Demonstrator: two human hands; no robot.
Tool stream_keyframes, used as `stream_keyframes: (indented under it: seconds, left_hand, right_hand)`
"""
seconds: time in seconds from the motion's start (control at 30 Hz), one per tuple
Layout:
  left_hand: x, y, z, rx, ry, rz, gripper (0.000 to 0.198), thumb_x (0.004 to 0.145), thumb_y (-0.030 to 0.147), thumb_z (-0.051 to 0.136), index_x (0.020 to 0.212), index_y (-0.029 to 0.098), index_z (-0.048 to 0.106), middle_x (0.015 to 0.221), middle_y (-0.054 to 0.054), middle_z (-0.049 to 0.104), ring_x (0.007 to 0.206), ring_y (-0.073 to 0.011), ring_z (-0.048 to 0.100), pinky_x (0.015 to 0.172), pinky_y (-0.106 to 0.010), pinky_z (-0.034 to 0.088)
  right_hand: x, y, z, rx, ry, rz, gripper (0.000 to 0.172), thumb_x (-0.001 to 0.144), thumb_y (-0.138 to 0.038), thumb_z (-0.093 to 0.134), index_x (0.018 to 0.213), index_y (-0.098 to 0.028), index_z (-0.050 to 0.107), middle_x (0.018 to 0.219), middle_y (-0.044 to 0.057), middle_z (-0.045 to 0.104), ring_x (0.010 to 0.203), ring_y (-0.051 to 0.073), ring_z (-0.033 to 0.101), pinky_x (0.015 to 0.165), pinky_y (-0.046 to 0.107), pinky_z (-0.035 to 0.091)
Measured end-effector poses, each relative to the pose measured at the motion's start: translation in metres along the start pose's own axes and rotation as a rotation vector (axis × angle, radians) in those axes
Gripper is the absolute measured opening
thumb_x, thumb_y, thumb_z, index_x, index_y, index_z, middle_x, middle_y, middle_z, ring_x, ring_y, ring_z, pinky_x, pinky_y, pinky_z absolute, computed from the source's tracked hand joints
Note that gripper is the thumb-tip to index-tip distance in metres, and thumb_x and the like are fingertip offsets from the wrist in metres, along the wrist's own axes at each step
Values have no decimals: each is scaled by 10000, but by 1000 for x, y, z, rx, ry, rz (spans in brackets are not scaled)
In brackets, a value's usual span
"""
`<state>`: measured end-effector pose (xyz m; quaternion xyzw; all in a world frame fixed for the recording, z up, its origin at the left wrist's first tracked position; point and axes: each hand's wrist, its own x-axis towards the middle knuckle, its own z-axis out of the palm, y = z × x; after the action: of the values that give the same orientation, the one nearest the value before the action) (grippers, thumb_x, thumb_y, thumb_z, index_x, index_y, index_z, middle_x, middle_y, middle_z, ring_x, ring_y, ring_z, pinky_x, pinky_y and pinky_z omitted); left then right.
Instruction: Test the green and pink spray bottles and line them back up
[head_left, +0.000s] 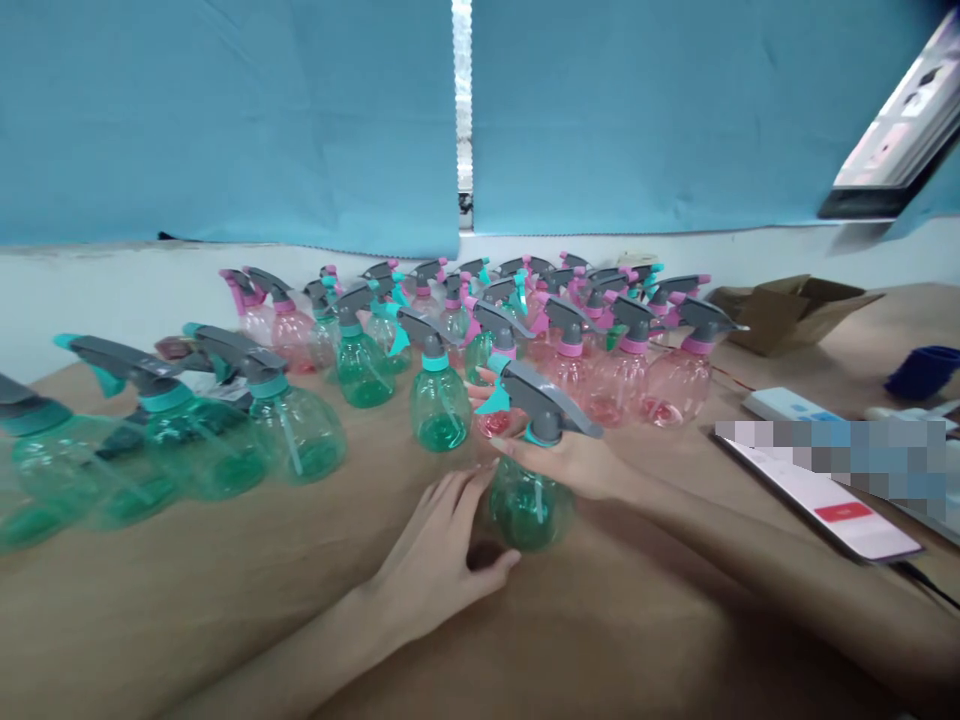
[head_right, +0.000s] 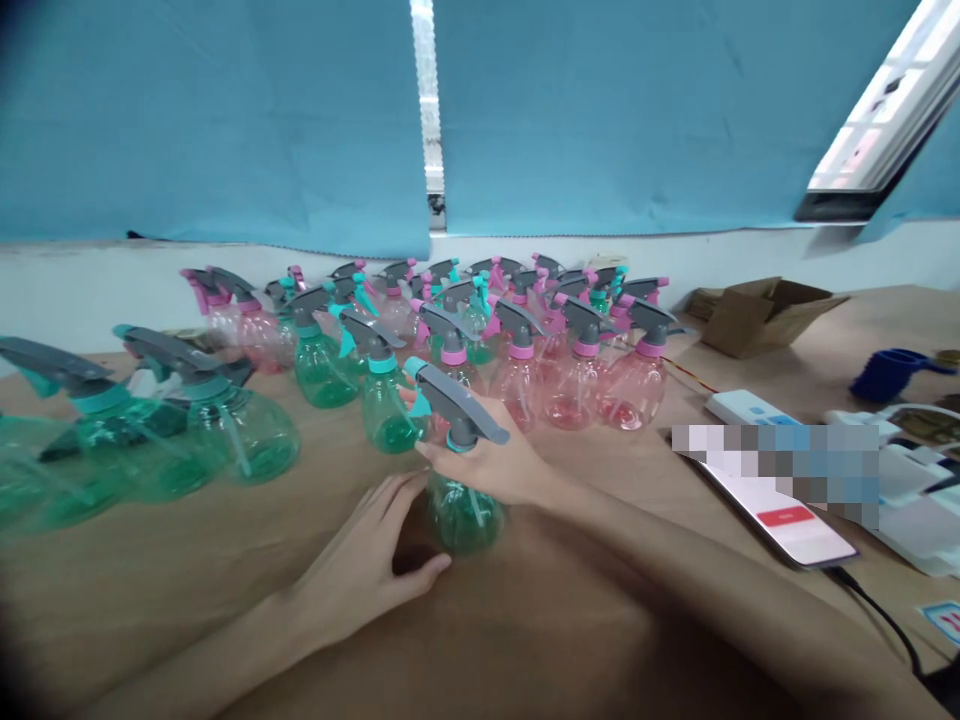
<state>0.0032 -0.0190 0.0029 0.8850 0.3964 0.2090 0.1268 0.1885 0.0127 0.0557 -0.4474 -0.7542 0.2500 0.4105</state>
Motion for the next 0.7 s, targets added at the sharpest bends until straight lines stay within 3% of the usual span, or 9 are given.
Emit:
stream_keyframes:
  seconds: [0.1,0.27,0.4,0.5,0.7]
  left_hand:
    - [-5,0,-2,-32,6,-30,628,786,344,633,1304,201,310,1203,-132,502,1119,-326,489,908,-497,418]
    - [-18,-4,-9,-74,78,-66,707,812,371,620,1368,240,204,1300,-134,448,1197,-330,436,954,-507,379]
    - [-31,-9,-20,-85,152,-84,677,841,386,596,1374,237,206,1326,-133,426,1241,-315,395,994,-496,349]
    - [-40,-14,-32,-83,232,-122,614,861,409,569,1355,243,244,1319,-125,432,1227,-308,412,985,-489,359]
    - [-53,-35,-53,75,395,-230,513,876,495,515,1274,211,360,1205,-114,515,1149,-304,475,907,-454,409]
  right_hand:
    - [3,-5,7,71,-37,-11,170,774,-371,568,850,-235,636,758,14,670,673,176,621,631,328,517]
    - [10,-21,21,242,-59,-87,396,739,-334,631,1125,-284,558,962,13,676,756,186,647,715,358,533]
    - [14,-29,42,235,-64,-84,351,720,-451,656,996,-241,600,835,12,664,722,169,621,697,328,523]
    - [19,-34,65,184,-46,-94,411,695,-532,654,962,-222,616,747,-2,630,679,149,583,642,295,500]
    - [42,-55,101,88,-4,-210,538,702,-510,647,1171,-264,551,755,-32,597,638,122,519,611,269,454]
